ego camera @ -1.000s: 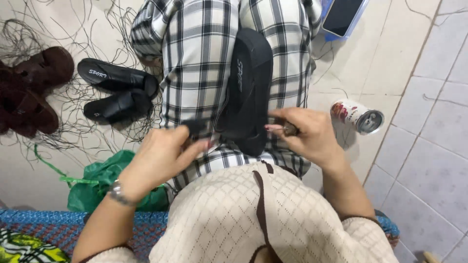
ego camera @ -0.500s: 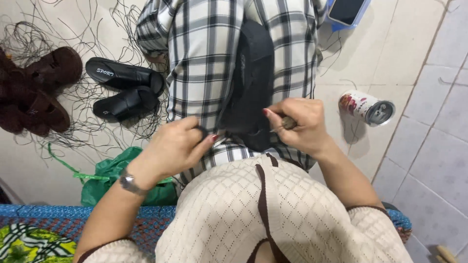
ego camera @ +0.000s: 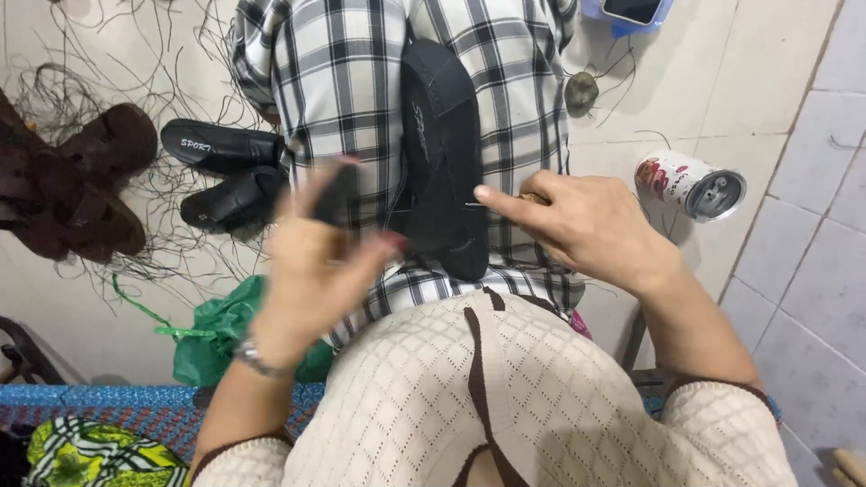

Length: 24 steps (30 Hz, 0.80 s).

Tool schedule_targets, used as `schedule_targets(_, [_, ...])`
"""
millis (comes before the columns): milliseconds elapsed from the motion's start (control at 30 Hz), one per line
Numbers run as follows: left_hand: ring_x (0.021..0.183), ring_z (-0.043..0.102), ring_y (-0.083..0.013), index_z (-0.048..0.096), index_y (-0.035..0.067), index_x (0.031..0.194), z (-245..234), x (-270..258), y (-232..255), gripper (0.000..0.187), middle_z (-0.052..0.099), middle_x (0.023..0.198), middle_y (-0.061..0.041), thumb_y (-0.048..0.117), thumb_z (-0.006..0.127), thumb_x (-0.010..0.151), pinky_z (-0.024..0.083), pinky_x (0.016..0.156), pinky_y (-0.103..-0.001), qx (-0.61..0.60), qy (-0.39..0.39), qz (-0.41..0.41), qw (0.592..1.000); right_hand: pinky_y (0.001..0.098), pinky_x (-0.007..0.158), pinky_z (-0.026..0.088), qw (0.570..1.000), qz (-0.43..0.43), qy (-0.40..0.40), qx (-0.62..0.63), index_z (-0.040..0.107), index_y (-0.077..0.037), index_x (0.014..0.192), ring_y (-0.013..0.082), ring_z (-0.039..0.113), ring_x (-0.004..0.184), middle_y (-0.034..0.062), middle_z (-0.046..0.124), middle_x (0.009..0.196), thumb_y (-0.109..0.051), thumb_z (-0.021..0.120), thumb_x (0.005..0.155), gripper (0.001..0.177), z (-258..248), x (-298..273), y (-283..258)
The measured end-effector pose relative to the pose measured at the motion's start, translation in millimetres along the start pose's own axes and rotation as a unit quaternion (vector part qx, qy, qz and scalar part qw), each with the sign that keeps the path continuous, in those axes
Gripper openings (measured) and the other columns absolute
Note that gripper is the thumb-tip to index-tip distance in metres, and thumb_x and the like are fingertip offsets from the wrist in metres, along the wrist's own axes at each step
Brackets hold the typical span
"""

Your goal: Hand-sewing the strap of a black sandal to its sole using a needle and thread.

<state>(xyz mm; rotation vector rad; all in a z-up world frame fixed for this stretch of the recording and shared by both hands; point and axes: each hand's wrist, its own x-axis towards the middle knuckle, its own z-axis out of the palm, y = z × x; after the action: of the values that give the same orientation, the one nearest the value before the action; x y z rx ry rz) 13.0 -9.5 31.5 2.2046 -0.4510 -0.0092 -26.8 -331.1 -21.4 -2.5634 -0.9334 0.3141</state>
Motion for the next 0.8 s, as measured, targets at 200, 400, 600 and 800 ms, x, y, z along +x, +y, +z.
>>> schedule_targets(200, [0.072,0.069,-0.0292,0.067,0.000,0.110,34,-20,-13,0.045,0.071,0.114,-0.013,0.040,0.074,0.091,0.053,0.050,-0.041,0.077,-0.181,-0.025,0.980,0.0273,0.034,0.034,0.999,-0.018,0.014,-0.047,0.033,-0.033,0.158,0.0130,0.049,0.057,0.0046,0.059,0.091,0.003,0.058,0.099,0.074,-3,9,-1])
schedule_targets(400, [0.059,0.061,-0.0235,0.064,0.000,0.090,33,-20,-18,0.041,0.064,0.083,-0.008,0.039,0.076,0.091,0.049,0.042,-0.038,0.067,-0.208,-0.052,0.974,0.0257,0.034,0.030,0.999,-0.026,0.006,-0.044,0.038,-0.033,0.156,0.0115,0.045,0.054,0.0017,0.051,0.081,-0.007,0.058,0.105,0.061,-3,12,2])
schedule_targets(600, [0.048,0.032,-0.0169,0.032,0.008,0.063,37,-29,-28,0.065,0.036,0.060,-0.002,0.044,0.076,0.095,0.028,0.037,-0.036,0.081,-0.194,-0.036,0.977,0.0232,0.035,0.029,0.996,-0.033,0.019,-0.077,0.031,-0.034,0.160,0.0095,0.037,0.051,-0.0020,0.048,0.073,0.010,0.066,0.099,0.083,-10,17,-8])
schedule_targets(800, [0.044,0.052,-0.0126,0.056,0.010,0.067,61,-28,-21,0.037,0.056,0.057,-0.001,0.022,0.067,0.099,0.038,0.033,-0.023,-0.013,-0.213,0.062,0.975,0.0230,0.027,0.034,0.975,0.003,-0.085,-0.207,0.057,-0.028,0.149,0.0079,0.044,0.042,0.0001,0.058,0.072,0.001,0.060,0.086,0.070,-41,28,-42])
